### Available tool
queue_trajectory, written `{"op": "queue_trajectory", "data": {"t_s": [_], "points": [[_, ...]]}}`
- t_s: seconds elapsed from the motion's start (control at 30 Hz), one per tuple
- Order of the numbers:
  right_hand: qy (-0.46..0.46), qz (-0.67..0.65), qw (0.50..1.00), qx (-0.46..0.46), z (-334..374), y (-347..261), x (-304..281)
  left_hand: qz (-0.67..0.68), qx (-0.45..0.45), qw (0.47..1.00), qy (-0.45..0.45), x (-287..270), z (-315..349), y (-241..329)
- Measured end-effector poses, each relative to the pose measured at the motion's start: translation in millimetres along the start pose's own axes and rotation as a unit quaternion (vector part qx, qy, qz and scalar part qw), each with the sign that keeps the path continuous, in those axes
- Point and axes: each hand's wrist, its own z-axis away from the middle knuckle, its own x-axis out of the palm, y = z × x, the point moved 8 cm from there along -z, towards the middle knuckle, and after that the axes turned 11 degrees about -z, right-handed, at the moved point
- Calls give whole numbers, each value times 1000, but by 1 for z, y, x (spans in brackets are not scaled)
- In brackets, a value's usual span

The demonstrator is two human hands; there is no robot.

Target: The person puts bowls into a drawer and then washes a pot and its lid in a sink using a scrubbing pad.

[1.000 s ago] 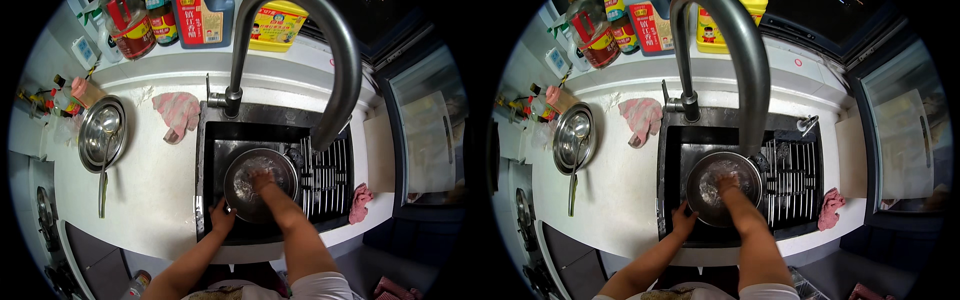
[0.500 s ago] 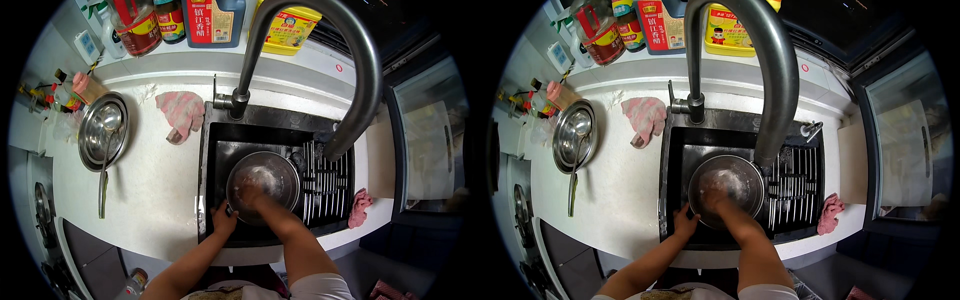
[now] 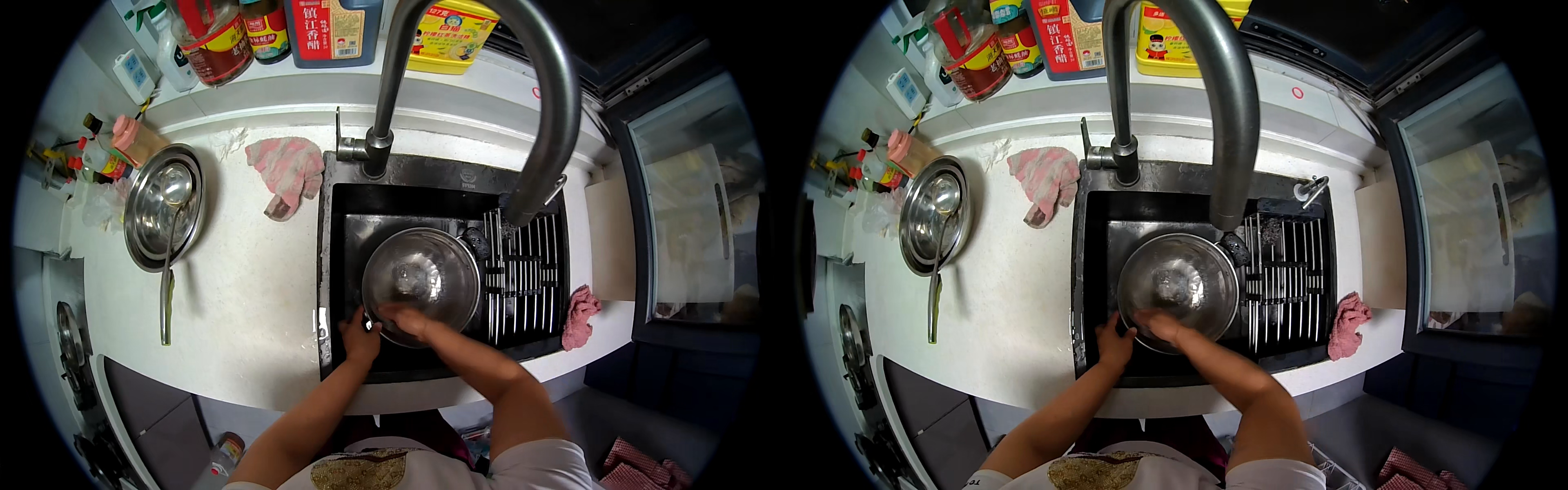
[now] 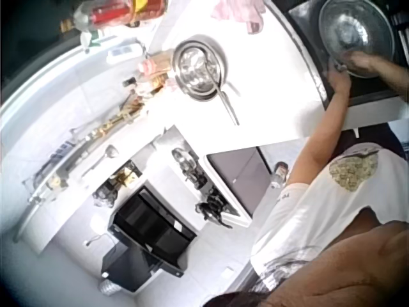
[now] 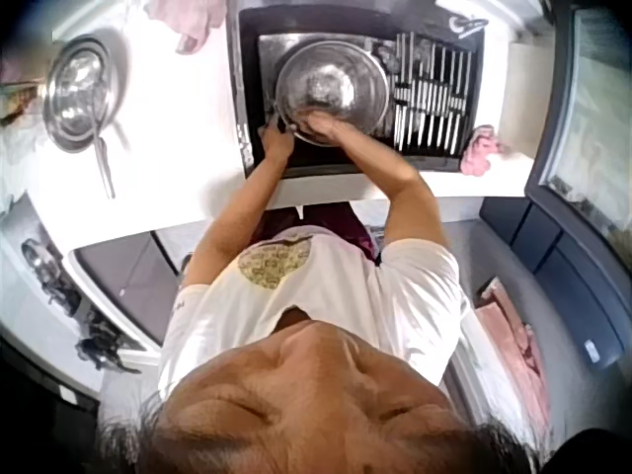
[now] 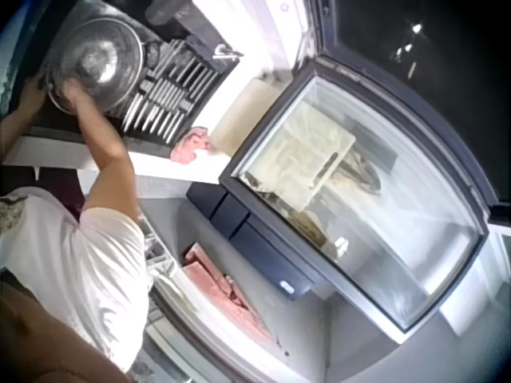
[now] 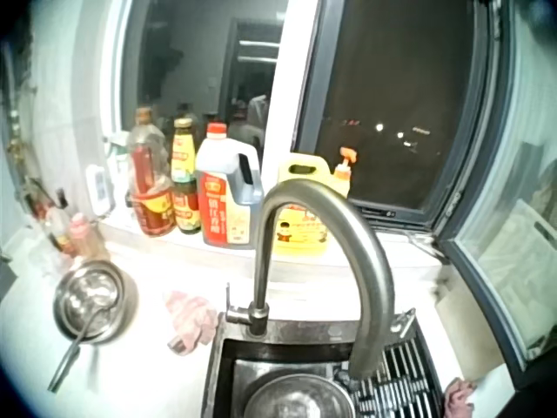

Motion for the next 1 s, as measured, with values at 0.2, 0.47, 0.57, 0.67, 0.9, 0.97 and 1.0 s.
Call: {"op": "queue_trajectory", "data": {"t_s": [0.2, 0.47, 0.57, 0.67, 0.9, 0.97, 1.0], "points": [[-28, 257, 962, 91, 55, 5, -18, 20, -14, 1000, 15, -2, 1, -3], [-61, 813, 547, 190, 35, 5, -112, 11, 14, 1000, 14, -4, 5, -2], [-60, 861, 476, 168, 30, 5, -115, 2, 8, 1000, 26, -4, 5, -3], [-54, 720, 662, 199, 44, 10, -89, 40, -16, 999, 17, 4, 1, -15], [-59, 12, 994, 88, 3, 1, 6, 14, 13, 999, 33, -2, 5, -3], [74, -279, 956, 47, -24, -27, 3, -15, 31, 999, 18, -3, 6, 1], [145, -425, 893, 22, -34, -41, -10, -33, 40, 999, 10, -5, 7, 3]]}}
